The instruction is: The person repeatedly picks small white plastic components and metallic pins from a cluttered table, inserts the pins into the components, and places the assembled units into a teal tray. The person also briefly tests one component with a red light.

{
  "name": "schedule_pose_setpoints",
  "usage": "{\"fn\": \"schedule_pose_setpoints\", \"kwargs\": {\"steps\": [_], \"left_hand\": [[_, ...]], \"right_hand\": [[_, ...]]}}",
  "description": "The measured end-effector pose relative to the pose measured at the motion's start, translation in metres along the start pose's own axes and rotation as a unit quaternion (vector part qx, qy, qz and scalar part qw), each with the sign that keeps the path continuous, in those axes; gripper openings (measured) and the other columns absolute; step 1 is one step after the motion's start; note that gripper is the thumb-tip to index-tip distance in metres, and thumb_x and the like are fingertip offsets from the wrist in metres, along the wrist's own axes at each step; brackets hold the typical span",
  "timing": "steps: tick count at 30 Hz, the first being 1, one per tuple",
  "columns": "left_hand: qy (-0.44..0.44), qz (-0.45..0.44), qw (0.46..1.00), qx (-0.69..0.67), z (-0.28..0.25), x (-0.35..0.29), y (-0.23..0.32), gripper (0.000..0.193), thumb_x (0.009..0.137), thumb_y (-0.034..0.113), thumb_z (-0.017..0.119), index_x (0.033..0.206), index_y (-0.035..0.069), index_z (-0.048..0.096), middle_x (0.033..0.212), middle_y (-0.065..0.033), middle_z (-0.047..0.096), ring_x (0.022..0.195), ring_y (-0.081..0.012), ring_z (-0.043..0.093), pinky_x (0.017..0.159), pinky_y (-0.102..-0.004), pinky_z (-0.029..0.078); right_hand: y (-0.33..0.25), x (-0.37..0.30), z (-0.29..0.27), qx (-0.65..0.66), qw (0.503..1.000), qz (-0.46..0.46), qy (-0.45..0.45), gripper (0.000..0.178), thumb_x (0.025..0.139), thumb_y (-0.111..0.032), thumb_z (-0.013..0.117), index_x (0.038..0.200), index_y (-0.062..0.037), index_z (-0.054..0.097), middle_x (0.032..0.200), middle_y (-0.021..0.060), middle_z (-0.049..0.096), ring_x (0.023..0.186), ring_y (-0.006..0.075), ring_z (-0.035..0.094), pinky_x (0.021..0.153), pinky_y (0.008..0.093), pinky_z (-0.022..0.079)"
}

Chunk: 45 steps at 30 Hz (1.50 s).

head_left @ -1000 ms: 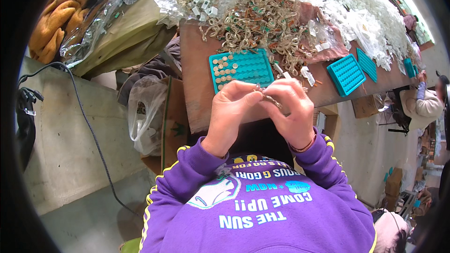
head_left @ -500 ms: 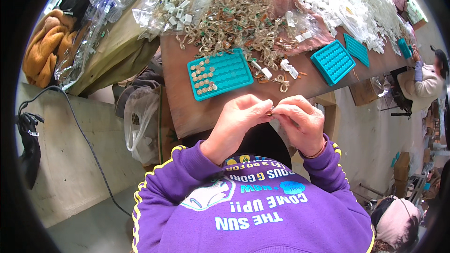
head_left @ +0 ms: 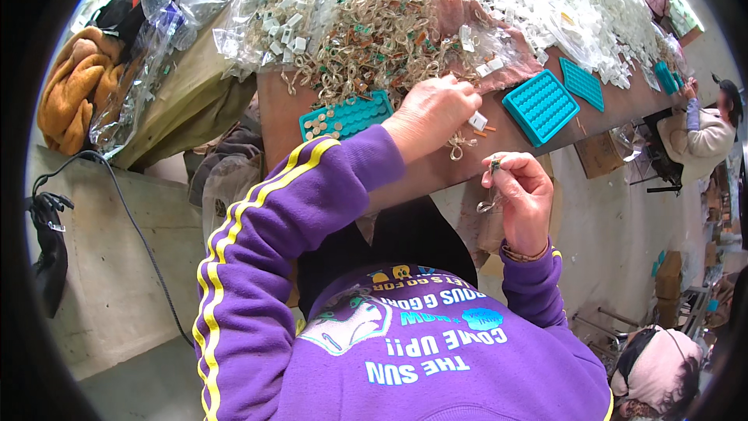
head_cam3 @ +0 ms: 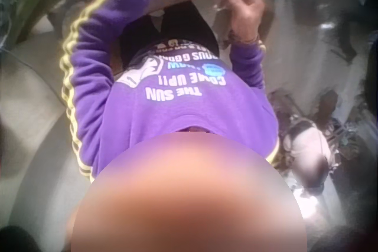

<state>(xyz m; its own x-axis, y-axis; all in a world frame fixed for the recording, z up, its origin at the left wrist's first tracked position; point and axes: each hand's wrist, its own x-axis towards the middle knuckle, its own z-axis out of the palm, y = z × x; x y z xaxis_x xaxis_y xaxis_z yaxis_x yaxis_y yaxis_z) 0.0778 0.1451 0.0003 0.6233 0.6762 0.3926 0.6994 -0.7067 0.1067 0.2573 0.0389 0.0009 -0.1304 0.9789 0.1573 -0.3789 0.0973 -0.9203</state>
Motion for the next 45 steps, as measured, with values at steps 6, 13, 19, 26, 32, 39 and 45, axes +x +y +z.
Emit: {"fn": "schedule_pose_setpoints", "kwargs": {"steps": [6, 13, 19, 26, 32, 39, 45], "left_hand": [[0.109, -0.231, 0.881, -0.398, -0.034, -0.035, 0.0, 0.026, 0.078, 0.003, 0.072, 0.101, 0.003, 0.06, 0.083, -0.0094, 0.067, 0.075, -0.0175, 0.066, 0.067, -0.0293, 0.053], [0.134, -0.368, 0.599, -0.698, -0.067, -0.118, 0.026, 0.029, 0.09, 0.011, 0.068, 0.115, -0.001, 0.062, 0.099, -0.0032, 0.067, 0.08, -0.0086, 0.062, 0.074, -0.023, 0.051], [0.23, -0.386, 0.507, -0.736, -0.072, -0.152, 0.03, 0.029, 0.094, 0.014, 0.064, 0.119, -0.002, 0.059, 0.109, -0.0077, 0.067, 0.09, -0.0132, 0.066, 0.081, -0.0259, 0.053], [0.318, -0.36, 0.546, -0.687, -0.06, -0.166, 0.035, 0.023, 0.09, 0.007, 0.069, 0.111, 0.001, 0.061, 0.102, -0.0061, 0.068, 0.088, -0.0121, 0.065, 0.082, -0.025, 0.051], [0.315, -0.383, 0.577, -0.649, -0.057, -0.167, 0.035, 0.018, 0.086, 0.004, 0.072, 0.101, 0.002, 0.06, 0.097, -0.0049, 0.068, 0.087, -0.0096, 0.064, 0.08, -0.0239, 0.051], [0.212, -0.348, 0.594, -0.694, -0.067, -0.178, 0.028, 0.019, 0.083, -0.002, 0.072, 0.097, 0.003, 0.06, 0.092, -0.0041, 0.067, 0.086, -0.0089, 0.064, 0.077, -0.0229, 0.052], [0.168, -0.269, 0.519, -0.793, -0.068, -0.18, 0.035, 0.018, 0.083, -0.003, 0.072, 0.096, 0.002, 0.06, 0.093, -0.0061, 0.067, 0.084, -0.0111, 0.065, 0.076, -0.0251, 0.054]], "right_hand": [[0.006, 0.019, 0.013, 0.112, 0.99, 0.081, -0.033, 0.01, 0.092, -0.003, 0.061, 0.102, -0.0011, 0.061, 0.103, 0.0141, 0.068, 0.08, 0.0148, 0.064, 0.074, 0.0267, 0.051], [0.025, 0.035, 0.059, 0.217, 0.941, 0.221, -0.134, 0.014, 0.095, -0.008, 0.061, 0.107, -0.0016, 0.061, 0.102, 0.0124, 0.069, 0.077, 0.0132, 0.064, 0.065, 0.0229, 0.049], [0.035, 0.036, 0.089, 0.189, 0.933, 0.29, -0.095, 0.014, 0.095, -0.009, 0.062, 0.107, -0.0033, 0.062, 0.097, 0.0083, 0.069, 0.072, 0.0101, 0.061, 0.061, 0.0224, 0.047], [0.041, 0.034, 0.107, 0.158, 0.921, 0.329, -0.138, 0.014, 0.093, -0.013, 0.065, 0.103, -0.0023, 0.064, 0.087, 0.0015, 0.066, 0.067, 0.0068, 0.057, 0.061, 0.0205, 0.046], [0.039, 0.03, 0.114, 0.008, 0.955, 0.254, -0.156, 0.013, 0.091, -0.012, 0.068, 0.096, 0.0001, 0.065, 0.084, 0.0023, 0.067, 0.068, 0.0057, 0.058, 0.063, 0.0191, 0.046], [0.02, 0.046, 0.101, -0.039, 0.92, 0.276, -0.276, 0.008, 0.084, -0.003, 0.072, 0.089, 0.0009, 0.067, 0.087, 0.0044, 0.069, 0.077, 0.0065, 0.062, 0.07, 0.0217, 0.05], [0.041, 0.043, 0.095, 0.077, 0.86, 0.378, -0.335, 0.02, 0.077, -0.007, 0.077, 0.09, -0.0047, 0.061, 0.086, 0.0028, 0.064, 0.079, 0.0105, 0.061, 0.072, 0.0243, 0.05]]}}
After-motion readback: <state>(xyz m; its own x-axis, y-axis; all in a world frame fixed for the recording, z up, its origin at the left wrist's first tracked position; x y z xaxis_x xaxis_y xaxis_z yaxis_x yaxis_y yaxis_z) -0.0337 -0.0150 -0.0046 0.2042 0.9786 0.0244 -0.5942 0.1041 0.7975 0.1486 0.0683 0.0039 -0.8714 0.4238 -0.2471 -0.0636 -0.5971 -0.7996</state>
